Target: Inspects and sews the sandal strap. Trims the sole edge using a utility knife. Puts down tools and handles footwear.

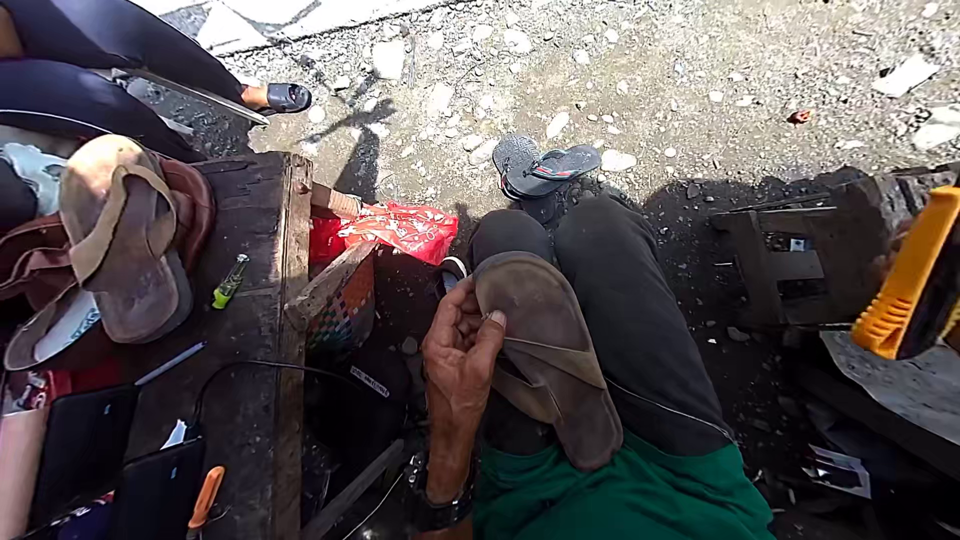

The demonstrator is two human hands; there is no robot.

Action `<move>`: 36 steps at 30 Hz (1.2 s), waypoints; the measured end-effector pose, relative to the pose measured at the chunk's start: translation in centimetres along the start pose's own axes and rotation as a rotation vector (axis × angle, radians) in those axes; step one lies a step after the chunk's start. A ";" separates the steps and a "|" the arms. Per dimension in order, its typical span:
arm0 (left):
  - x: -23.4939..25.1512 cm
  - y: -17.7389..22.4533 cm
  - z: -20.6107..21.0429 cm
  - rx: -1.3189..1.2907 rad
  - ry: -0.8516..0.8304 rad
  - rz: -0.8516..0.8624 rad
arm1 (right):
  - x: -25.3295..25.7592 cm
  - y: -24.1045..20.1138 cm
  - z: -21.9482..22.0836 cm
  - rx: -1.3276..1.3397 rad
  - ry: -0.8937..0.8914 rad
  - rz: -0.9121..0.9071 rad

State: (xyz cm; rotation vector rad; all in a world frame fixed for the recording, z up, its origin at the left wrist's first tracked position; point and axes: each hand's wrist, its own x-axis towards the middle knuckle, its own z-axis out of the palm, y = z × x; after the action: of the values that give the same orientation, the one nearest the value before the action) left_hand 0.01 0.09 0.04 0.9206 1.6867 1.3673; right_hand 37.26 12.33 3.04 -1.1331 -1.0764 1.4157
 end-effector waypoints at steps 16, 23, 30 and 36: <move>-1.9 0.9 3.0 0.043 -0.064 0.358 | -2.5 4.2 20.0 0.124 -0.318 0.185; -1.5 0.3 2.5 -0.002 -0.090 0.312 | -1.8 4.4 20.3 0.135 -0.347 0.232; -1.5 0.2 2.3 -0.018 -0.095 0.295 | -1.6 4.4 20.5 0.141 -0.367 0.249; -1.3 0.1 1.8 -0.007 -0.101 0.267 | -1.4 4.7 19.9 0.052 -0.364 0.214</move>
State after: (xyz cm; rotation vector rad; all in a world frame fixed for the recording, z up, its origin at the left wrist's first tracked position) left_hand 2.17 -0.26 0.06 1.2248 1.5229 1.4712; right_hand 17.03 9.26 1.99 -0.9976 -1.1857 1.8601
